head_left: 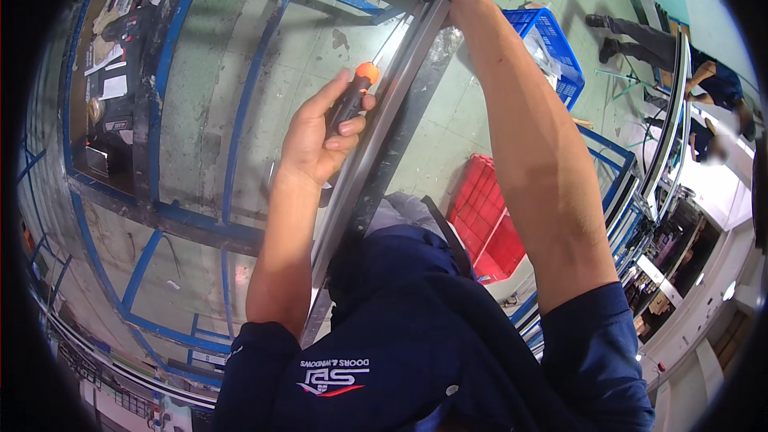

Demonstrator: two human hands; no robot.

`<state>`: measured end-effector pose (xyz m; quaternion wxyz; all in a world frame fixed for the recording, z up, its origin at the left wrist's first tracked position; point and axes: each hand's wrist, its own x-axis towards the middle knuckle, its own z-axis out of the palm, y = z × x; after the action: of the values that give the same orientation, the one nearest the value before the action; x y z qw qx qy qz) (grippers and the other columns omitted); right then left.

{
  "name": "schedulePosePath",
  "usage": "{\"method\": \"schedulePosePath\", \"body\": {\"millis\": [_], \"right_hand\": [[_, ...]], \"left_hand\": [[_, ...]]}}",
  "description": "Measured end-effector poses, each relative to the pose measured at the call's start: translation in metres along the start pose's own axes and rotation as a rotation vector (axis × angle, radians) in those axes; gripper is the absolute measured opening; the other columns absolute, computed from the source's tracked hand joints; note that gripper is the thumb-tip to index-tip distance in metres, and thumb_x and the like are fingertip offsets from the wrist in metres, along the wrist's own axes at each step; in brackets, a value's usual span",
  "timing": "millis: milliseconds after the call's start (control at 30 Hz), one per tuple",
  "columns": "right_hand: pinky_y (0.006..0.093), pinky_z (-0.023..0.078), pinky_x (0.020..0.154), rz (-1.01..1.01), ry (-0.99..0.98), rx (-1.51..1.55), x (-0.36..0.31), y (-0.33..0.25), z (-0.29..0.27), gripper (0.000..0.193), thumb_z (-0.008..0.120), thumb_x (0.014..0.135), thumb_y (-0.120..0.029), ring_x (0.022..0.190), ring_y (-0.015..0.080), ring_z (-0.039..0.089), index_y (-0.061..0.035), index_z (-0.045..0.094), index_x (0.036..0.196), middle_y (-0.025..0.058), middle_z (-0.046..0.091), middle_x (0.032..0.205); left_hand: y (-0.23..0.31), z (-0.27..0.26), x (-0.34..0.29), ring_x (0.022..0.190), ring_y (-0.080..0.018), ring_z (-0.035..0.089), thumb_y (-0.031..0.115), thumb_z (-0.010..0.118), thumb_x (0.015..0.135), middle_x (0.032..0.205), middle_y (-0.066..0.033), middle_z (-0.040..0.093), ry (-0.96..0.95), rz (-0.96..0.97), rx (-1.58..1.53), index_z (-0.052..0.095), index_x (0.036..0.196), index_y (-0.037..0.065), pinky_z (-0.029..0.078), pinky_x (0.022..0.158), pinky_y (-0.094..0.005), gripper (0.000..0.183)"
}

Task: Assembling a window frame by securing corner brackets and profiles using a screwdriver.

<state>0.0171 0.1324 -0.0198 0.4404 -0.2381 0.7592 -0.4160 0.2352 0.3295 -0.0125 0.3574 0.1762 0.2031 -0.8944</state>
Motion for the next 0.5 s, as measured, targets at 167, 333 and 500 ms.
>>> {"method": "schedulePosePath", "body": {"millis": [167, 333, 500], "right_hand": [[0.0446, 0.044, 0.102, -0.03, -0.014, -0.033, 0.008, 0.004, -0.003, 0.065, 0.042, 0.1, -0.043, 0.122, 0.0315, 0.057, 0.0108, 0.059, 0.132, 0.026, 0.06, 0.137], [0.0449, 0.043, 0.102, -0.091, -0.013, -0.035, 0.012, 0.009, -0.004, 0.065, 0.042, 0.1, -0.043, 0.121, 0.0321, 0.057, 0.0118, 0.059, 0.131, 0.0268, 0.06, 0.137], [0.0431, 0.041, 0.106, 0.017, -0.02, 0.054, 0.004, 0.003, 0.002, 0.068, 0.043, 0.1, -0.045, 0.125, 0.0326, 0.056, 0.0123, 0.058, 0.133, 0.027, 0.059, 0.139]], "left_hand": [[-0.021, 0.015, -0.005, 0.074, -0.0131, 0.062, 0.011, 0.072, 0.094, 0.102, -0.0116, 0.069, 0.378, 0.502, 0.964, 0.065, 0.117, 0.001, 0.046, 0.058, -0.0245, 0.026], [-0.036, 0.009, 0.0, 0.082, -0.021, 0.068, 0.019, 0.069, 0.099, 0.102, -0.0116, 0.071, 0.621, 0.858, 1.605, 0.07, 0.116, -0.003, 0.052, 0.079, -0.0343, 0.027], [-0.002, -0.009, -0.004, 0.07, -0.0073, 0.055, 0.017, 0.07, 0.1, 0.095, -0.0062, 0.062, 0.053, 0.033, 0.079, 0.059, 0.122, 0.002, 0.033, 0.046, -0.0203, 0.029]]}}
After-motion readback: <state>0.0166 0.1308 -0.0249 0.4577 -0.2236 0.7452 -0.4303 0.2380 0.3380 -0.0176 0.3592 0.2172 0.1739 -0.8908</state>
